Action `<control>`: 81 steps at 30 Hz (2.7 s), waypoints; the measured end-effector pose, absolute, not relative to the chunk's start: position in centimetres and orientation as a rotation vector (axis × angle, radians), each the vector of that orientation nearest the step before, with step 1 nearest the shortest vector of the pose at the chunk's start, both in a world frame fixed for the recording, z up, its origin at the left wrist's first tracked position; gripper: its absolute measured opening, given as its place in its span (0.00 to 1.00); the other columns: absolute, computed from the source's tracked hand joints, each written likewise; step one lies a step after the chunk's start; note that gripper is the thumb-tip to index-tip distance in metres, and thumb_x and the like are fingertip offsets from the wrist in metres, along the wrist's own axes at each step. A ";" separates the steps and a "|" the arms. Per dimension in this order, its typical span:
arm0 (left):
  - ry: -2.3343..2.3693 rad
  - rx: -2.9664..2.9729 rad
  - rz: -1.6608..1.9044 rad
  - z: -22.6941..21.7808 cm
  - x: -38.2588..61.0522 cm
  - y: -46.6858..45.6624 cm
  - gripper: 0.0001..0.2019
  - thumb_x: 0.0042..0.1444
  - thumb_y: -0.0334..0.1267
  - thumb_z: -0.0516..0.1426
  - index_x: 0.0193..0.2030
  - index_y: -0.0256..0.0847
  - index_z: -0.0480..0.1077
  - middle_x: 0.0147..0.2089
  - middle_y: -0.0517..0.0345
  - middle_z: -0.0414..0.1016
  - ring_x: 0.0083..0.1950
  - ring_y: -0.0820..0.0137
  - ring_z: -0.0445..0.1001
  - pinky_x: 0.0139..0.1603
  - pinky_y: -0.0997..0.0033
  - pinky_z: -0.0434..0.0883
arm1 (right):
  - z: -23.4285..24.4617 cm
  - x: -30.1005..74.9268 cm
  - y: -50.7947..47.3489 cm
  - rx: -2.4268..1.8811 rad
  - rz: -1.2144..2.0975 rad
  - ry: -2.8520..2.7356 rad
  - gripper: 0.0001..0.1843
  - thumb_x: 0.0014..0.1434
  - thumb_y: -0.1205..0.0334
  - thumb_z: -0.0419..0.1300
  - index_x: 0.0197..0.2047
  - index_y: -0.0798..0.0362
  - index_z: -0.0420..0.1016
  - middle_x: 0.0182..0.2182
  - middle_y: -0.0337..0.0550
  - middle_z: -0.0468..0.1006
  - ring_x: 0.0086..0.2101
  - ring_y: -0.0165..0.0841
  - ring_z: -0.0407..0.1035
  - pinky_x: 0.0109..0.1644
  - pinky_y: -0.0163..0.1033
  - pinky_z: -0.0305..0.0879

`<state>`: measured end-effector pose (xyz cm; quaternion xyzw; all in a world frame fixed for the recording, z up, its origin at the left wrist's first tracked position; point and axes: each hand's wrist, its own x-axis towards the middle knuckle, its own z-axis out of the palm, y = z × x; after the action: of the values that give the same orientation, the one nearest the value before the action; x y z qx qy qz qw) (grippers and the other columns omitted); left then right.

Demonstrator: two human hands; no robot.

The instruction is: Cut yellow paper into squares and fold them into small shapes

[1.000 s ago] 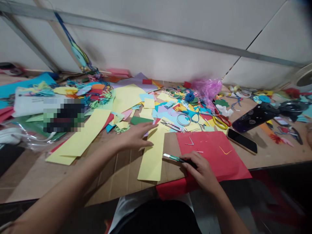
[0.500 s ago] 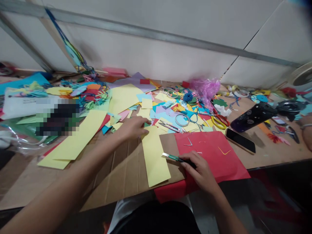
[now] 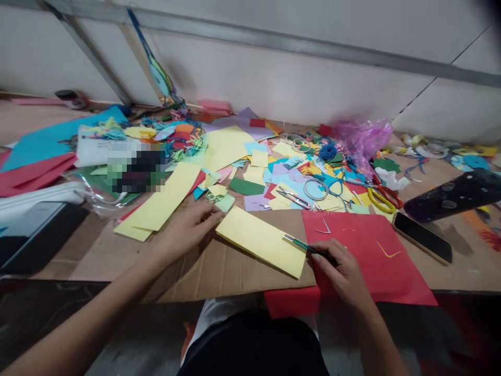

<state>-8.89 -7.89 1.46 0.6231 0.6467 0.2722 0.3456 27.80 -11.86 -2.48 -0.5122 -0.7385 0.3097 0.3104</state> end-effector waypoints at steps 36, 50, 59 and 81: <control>1.243 1.494 0.736 0.6 -9.6 -10.1 0.31 0.55 0.39 0.61 0.67 0.48 0.65 0.48 0.54 0.74 0.46 0.64 0.75 0.45 0.62 0.75 | 0.1 18.7 -8.7 -1.132 0.176 -2.533 0.09 0.61 0.69 0.64 0.45 0.50 0.78 0.34 0.42 0.78 0.39 0.41 0.68 0.43 0.45 0.57; 1.307 1.882 0.614 -1.4 -11.2 -13.4 0.29 0.66 0.41 0.53 0.73 0.51 0.56 0.70 0.55 0.68 0.66 0.59 0.70 0.66 0.57 0.68 | 2.2 12.5 -7.4 -1.050 0.539 -2.659 0.03 0.65 0.62 0.63 0.40 0.52 0.76 0.35 0.44 0.82 0.37 0.38 0.71 0.42 0.40 0.58; 1.317 2.100 0.621 -1.8 -12.6 -13.7 0.16 0.68 0.36 0.49 0.56 0.46 0.73 0.64 0.51 0.75 0.69 0.58 0.67 0.72 0.42 0.58 | 2.5 11.7 -6.0 -1.185 0.806 -2.672 0.07 0.67 0.64 0.59 0.35 0.53 0.75 0.30 0.41 0.78 0.32 0.33 0.70 0.34 0.35 0.54; 1.428 2.102 0.667 -1.1 -12.9 -15.3 0.16 0.66 0.46 0.55 0.56 0.47 0.75 0.57 0.50 0.79 0.58 0.57 0.73 0.61 0.52 0.66 | 1.9 11.3 -6.7 -0.959 0.443 -2.732 0.11 0.69 0.60 0.57 0.34 0.52 0.74 0.30 0.42 0.80 0.33 0.35 0.69 0.44 0.41 0.56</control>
<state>-12.89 -15.26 -1.08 0.7738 0.5257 0.2455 0.2543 11.26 -6.74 1.92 -0.3256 -0.9274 0.1503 0.1061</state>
